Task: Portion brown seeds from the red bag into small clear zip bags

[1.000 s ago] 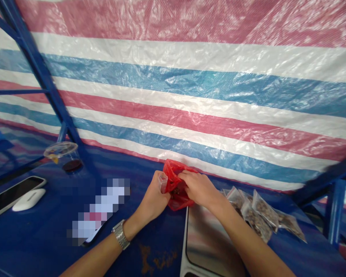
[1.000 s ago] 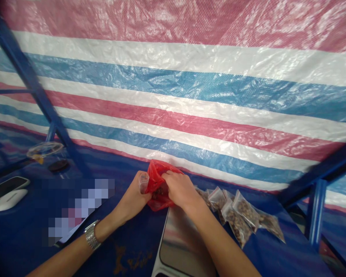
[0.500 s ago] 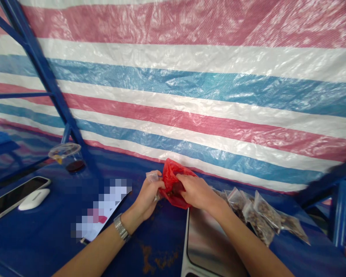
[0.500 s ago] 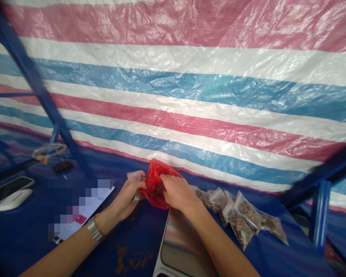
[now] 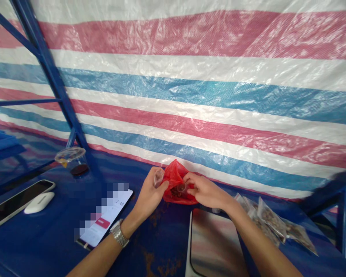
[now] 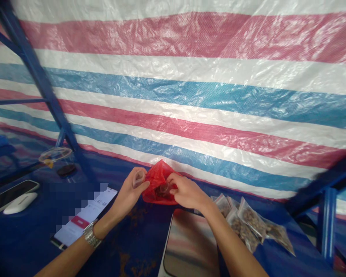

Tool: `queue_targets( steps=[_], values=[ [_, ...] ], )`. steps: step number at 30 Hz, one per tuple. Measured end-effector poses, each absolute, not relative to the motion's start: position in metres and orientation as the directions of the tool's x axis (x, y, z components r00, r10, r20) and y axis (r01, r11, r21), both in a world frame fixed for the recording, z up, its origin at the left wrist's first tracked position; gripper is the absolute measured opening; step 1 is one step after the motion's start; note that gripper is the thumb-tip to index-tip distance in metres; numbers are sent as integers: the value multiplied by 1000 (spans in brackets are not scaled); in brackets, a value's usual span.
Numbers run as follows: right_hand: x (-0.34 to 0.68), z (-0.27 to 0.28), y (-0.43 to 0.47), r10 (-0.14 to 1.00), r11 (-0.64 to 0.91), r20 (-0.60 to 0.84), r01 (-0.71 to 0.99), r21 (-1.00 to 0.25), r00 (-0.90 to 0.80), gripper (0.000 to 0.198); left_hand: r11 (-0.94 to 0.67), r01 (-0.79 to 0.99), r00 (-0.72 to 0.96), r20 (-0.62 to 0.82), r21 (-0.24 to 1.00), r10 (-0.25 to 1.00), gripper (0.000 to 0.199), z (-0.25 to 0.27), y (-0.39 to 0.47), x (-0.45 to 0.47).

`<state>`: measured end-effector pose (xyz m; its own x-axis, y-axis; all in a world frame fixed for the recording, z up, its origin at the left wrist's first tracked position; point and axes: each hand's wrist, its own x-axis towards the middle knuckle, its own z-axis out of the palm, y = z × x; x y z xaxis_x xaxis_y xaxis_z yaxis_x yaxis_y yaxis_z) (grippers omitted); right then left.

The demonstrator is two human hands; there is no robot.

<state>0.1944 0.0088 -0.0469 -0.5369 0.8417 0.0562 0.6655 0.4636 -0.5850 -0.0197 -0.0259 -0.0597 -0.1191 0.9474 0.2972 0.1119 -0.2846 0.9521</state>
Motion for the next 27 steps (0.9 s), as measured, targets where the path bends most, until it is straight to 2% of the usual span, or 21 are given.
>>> queue_targets(
  steps=[4, 7, 10, 15, 18, 21, 24, 27],
  values=[
    [201, -34, 7, 787, 391, 14, 481, -785, -616, 26, -323, 288, -160, 378, 901, 912, 13, -64, -27, -23],
    [204, -22, 3, 777, 376, 8, 454, -807, -629, 23, -340, 373, -168, 423, 863, 891, 16, -66, -29, -23],
    [205, -11, -2, 772, 416, 59, 432, -800, -633, 23, -317, 434, -132, 408, 843, 903, 12, -68, -32, -21],
    [190, 0, -16, 800, 540, 231, 493, -682, -554, 23, -285, 476, -26, 337, 832, 941, 17, -74, -35, -13],
    [177, 2, -23, 774, 621, 301, 576, -531, -556, 24, -304, 443, -3, 340, 843, 940, 21, -78, -37, -9],
    [170, -1, -26, 706, 708, 356, 586, -395, -612, 31, -283, 396, -9, 312, 874, 950, 21, -79, -37, -7],
    [169, -3, -24, 644, 765, 398, 553, -331, -653, 34, -275, 380, -4, 299, 883, 954, 20, -78, -37, -7],
    [170, -5, -23, 639, 769, 406, 560, -308, -654, 38, -283, 352, -16, 308, 892, 951, 21, -77, -38, -6]
  ],
)
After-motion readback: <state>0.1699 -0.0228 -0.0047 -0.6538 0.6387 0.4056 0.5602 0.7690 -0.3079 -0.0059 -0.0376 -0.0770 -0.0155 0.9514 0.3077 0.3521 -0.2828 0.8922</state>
